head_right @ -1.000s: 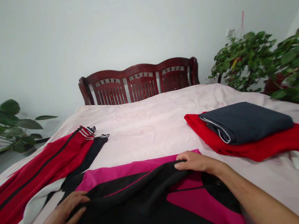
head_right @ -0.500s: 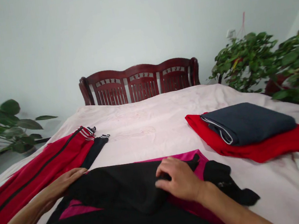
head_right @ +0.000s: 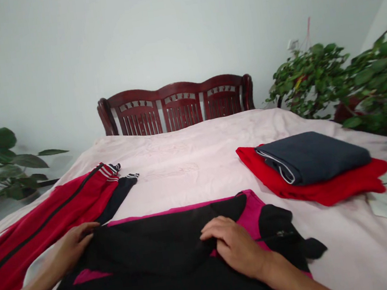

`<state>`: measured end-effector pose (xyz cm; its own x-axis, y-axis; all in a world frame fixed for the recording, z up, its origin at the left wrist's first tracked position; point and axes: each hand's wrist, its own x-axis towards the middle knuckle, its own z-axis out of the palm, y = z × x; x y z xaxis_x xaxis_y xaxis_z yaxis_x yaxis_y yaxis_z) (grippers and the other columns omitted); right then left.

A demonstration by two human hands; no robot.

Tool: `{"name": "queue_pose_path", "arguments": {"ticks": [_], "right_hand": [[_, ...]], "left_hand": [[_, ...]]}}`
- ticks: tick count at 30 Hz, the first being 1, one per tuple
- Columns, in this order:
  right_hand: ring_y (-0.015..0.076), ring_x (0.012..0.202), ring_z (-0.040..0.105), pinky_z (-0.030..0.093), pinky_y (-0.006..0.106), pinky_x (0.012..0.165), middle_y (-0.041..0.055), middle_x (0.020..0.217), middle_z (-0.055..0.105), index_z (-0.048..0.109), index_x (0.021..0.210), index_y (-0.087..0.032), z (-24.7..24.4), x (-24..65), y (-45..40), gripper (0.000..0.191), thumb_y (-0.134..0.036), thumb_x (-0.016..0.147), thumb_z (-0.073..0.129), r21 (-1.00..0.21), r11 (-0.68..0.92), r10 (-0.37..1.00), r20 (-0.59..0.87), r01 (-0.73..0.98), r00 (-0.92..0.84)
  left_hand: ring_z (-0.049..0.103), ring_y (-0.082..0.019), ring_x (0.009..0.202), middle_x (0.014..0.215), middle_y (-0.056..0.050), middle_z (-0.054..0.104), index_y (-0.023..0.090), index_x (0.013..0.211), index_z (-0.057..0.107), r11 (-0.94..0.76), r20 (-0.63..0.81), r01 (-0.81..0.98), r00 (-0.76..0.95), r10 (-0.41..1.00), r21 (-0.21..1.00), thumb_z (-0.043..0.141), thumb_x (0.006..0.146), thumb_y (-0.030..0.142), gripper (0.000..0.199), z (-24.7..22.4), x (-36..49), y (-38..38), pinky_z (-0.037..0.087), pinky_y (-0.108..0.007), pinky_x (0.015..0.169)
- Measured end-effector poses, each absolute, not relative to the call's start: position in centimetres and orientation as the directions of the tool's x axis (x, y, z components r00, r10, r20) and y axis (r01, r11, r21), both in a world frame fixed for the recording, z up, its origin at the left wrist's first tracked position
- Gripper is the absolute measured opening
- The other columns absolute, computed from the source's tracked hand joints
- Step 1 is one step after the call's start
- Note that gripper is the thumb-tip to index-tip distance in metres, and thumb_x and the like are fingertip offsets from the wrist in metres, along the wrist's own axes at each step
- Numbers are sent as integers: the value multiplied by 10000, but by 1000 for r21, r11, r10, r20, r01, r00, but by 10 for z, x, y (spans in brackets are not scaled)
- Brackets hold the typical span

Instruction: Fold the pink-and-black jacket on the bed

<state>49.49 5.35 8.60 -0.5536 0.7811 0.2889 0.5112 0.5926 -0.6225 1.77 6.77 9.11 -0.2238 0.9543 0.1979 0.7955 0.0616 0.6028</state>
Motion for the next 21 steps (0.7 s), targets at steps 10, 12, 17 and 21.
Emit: {"name": "queue_pose_path", "arguments": {"ticks": [10,12,17,21], "right_hand": [[270,1036,569,408,395,915,116,1068,680,680,1024,-177,82,542,124,331,-408,945,457,-146,285,951,169,947,-260],[250,998,571,400,367,885,90,995,684,679,921,-200,78,539,128,254,-381,927,501,-123,310,944,159,943,-289],[262,930,574,402,374,809,101,930,677,669,876,-193,74,537,136,182,-300,901,524,-84,259,956,168,962,-242],[269,987,579,403,406,904,118,968,676,678,913,-186,87,519,130,223,-237,919,461,-72,276,944,208,958,-256]], "left_hand": [[341,-360,1427,1435,-2,559,441,1281,609,-383,82,610,462,883,694,623,851,429,431,114,190,10,22,-621,1199],[183,-393,1483,1541,-5,417,464,1372,498,-378,-77,610,587,806,696,621,852,457,535,106,215,4,-88,-701,1138],[115,-463,1469,1591,-75,273,438,1432,413,-362,-200,651,624,755,667,690,774,541,721,90,227,-4,-98,-772,1078],[307,-345,1450,1513,-21,457,453,1359,517,-378,-26,575,572,820,726,565,901,405,463,99,202,-5,94,-657,1182]]}}
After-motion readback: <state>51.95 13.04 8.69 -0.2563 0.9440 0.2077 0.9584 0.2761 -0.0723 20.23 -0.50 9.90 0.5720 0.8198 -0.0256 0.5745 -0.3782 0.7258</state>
